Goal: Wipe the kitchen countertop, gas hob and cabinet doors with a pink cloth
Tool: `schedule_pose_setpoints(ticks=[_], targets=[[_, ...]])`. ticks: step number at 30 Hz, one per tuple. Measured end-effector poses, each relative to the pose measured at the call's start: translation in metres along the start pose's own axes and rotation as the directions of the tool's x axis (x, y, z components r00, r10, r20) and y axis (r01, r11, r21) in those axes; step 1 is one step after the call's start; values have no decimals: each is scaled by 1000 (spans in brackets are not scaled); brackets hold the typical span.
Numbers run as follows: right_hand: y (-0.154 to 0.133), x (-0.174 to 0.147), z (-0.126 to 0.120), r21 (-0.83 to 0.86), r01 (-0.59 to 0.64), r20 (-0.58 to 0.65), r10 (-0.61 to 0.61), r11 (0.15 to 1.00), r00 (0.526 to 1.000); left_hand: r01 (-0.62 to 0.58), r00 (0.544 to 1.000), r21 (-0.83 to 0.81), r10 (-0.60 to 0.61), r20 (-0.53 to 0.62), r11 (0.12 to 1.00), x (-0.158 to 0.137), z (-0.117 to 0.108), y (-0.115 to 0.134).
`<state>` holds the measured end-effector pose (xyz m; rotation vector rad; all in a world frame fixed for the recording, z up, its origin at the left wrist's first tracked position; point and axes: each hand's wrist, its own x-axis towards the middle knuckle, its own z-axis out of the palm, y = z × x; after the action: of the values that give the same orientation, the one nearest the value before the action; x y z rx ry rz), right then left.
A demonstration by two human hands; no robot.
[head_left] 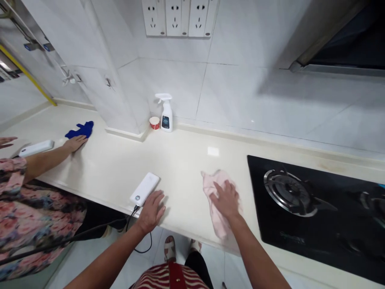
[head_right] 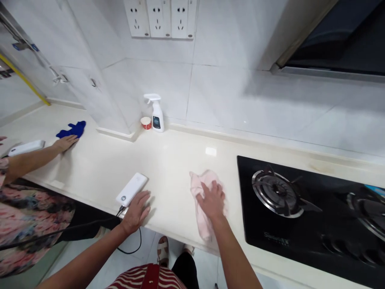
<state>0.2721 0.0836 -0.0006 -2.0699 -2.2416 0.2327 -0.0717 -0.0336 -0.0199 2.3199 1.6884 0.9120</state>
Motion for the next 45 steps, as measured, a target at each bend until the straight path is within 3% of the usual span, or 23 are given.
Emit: schedule_pose_setpoints(ticks=[3, 5, 7, 10, 12, 15, 17, 21, 25, 27, 29, 32, 35, 41, 45], targets=[[-66, 20, -1, 42, 139, 94, -143, 989, 985, 21, 1000, -41, -21, -1, 999, -2, -1, 3], [-110, 8, 2, 89, 261, 138, -272, 961, 952, 28, 1000, -54, -28, -4, 998, -2, -3, 4], [-149, -19, 6, 162, 398, 177, -423, 903, 889, 33, 999, -64, -34, -14, 997, -4, -4, 3], [-180, -66, 10, 284, 536, 185, -594, 795, 783, -8, 1000, -76, 8, -4, 997, -6, -5, 0], [-180, -90, 10, 332, 553, 180, -627, 764, 758, -80, 996, -77, 83, 39, 994, -7, -6, -3], [-148, -112, 8, 352, 549, 182, -630, 758, 754, -112, 990, -65, 117, 80, 992, -6, -7, -5], [-110, -124, 8, 327, 517, 173, -588, 791, 790, -66, 996, -55, 69, 59, 996, -4, -7, -5], [-5, -153, 14, 158, 370, 92, -387, 916, 918, -85, 993, -39, 88, 81, 996, -1, -5, -3], [100, -180, 25, -24, 305, -55, -306, 952, 950, -107, 988, -47, 112, 105, 993, 0, -5, 0], [127, -187, 29, -78, 275, -118, -283, 958, 952, -99, 987, -57, 105, 120, 994, 0, -5, 1], [128, -190, 32, -117, 230, -144, -245, 966, 959, -85, 985, -63, 93, 147, 994, 0, -6, 1], [88, -183, 30, -141, 200, -102, -215, 970, 971, -76, 982, -73, 88, 168, 994, 0, -6, 2], [16, -162, 25, -83, 316, 19, -316, 945, 949, -87, 984, -81, 98, 148, 993, 2, -6, 2], [-147, -117, 30, 128, 564, 132, -577, 816, 806, 0, 999, -90, 4, 41, 996, -5, -10, 22], [-206, -104, 36, 151, 648, 126, -665, 746, 736, 198, 968, -58, -204, -147, 979, -24, -20, 38]])
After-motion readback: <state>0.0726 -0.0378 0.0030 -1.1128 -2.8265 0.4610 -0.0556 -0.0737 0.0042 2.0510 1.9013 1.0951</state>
